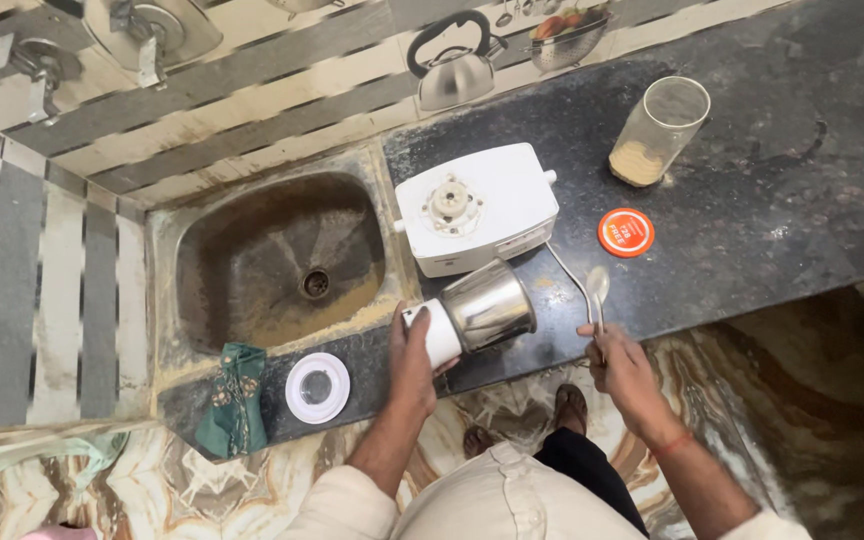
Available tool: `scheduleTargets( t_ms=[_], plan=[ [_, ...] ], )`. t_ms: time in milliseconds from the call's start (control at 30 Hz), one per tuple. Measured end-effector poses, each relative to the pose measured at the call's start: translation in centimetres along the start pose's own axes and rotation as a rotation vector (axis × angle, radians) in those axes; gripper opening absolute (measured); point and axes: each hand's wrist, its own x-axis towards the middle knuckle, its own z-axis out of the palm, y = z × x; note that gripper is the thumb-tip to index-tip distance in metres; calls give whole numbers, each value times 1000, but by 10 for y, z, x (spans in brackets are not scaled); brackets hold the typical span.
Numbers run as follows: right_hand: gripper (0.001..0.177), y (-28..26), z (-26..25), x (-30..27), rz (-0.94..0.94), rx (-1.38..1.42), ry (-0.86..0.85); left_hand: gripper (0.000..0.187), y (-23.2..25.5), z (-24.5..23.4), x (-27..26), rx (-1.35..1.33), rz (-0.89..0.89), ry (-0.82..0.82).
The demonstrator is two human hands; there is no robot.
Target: The person operates a countertop mixer-grinder blender at a kitchen sink, removing the lid from a steel blender jar and running the blender. They then use a spoon to scoop the blended powder from the steel jar into a small glass and handle a plastic blending jar with powder residue.
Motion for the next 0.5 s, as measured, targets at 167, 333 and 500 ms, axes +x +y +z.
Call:
scheduleTargets(
  t_ms=[167, 333, 500],
  plan=[
    [30, -9, 11, -24, -103, -112, -57, 79, -1, 18, -2, 136, 163, -4],
    [31, -24, 42, -40, -211, -521, 9, 79, -3, 26, -3, 560, 492, 53],
    [28, -8, 66, -32, -335, -588, 1, 87, 2, 30, -21, 752, 663, -10]
  ],
)
